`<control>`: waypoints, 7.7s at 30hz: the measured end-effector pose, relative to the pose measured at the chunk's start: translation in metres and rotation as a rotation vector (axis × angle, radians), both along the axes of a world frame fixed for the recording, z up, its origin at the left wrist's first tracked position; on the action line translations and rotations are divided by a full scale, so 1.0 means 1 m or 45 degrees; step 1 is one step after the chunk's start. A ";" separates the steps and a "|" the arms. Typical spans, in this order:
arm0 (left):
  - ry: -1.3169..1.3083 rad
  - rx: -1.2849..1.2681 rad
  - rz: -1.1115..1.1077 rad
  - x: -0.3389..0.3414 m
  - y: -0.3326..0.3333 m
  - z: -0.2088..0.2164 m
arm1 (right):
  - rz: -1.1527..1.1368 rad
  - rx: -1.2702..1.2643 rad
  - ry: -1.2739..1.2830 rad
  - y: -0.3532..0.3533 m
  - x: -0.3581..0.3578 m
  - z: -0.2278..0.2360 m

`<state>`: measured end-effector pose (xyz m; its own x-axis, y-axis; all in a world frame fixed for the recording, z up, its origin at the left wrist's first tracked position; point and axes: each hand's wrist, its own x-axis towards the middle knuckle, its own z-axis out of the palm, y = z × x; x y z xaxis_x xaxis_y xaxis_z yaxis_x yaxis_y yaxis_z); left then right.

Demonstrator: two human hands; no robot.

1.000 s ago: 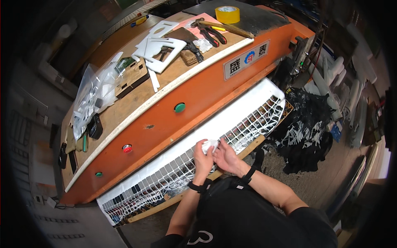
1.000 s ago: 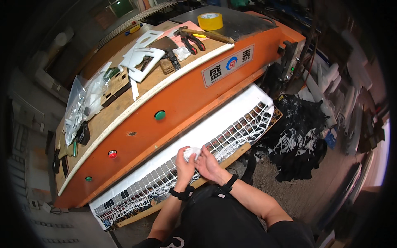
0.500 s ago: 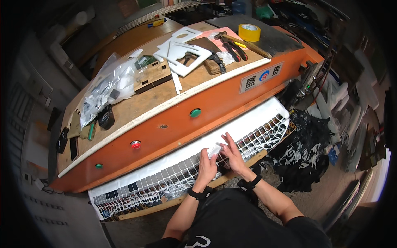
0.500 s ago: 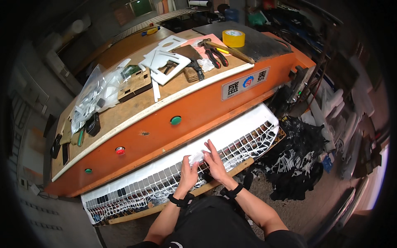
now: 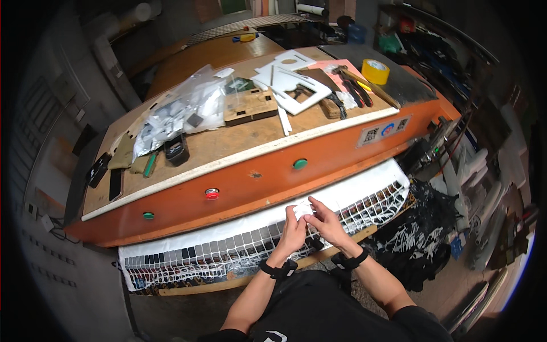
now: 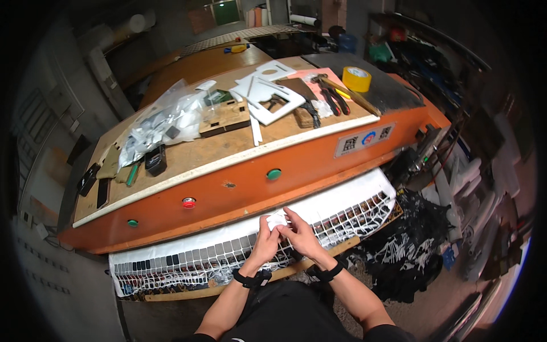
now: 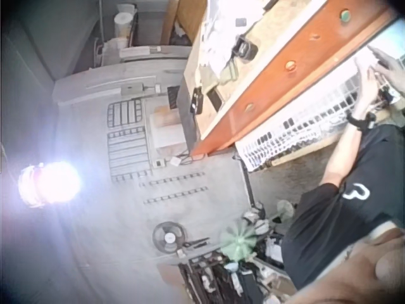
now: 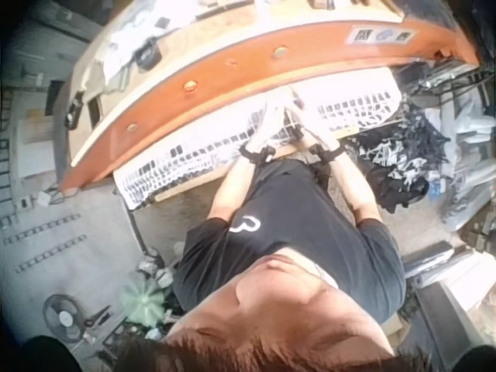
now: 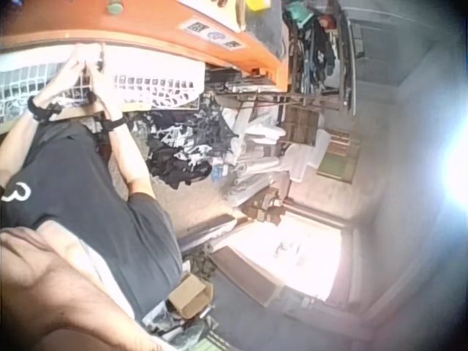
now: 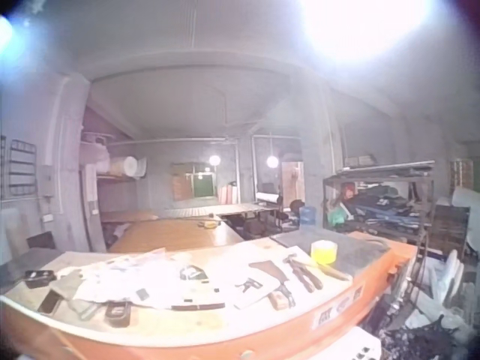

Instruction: Assembling small leather patches or tiles onto a mesh backing using an industrial machine.

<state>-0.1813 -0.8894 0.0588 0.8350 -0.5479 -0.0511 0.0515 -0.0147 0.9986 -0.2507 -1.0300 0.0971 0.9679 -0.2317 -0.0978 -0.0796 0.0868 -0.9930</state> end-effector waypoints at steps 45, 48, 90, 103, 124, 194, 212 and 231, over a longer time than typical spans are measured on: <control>-0.409 0.726 0.537 -0.069 0.099 -0.048 | 1.061 0.087 -0.966 0.027 0.008 0.271; -0.569 0.742 0.359 -0.047 0.042 -0.028 | 1.007 -1.286 -1.345 0.033 -0.067 0.266; -0.858 1.075 0.244 0.020 -0.064 -0.065 | 0.641 1.178 -1.150 -0.083 -0.093 0.216; -0.872 0.995 0.228 0.019 -0.067 -0.070 | 0.136 -0.391 -1.330 -0.190 -0.075 0.139; -0.470 0.837 0.330 0.008 -0.080 -0.042 | 0.390 -1.287 -0.507 -0.230 -0.074 -0.130; -0.595 1.031 -0.124 0.029 -0.147 -0.061 | 0.099 -1.494 -0.506 -0.204 -0.096 -0.130; -0.857 0.964 -0.034 0.022 -0.156 -0.067 | 0.436 -1.460 0.046 -0.200 -0.096 -0.112; -0.708 0.941 -0.165 0.021 -0.188 -0.069 | 0.387 -1.450 0.079 -0.198 -0.099 -0.116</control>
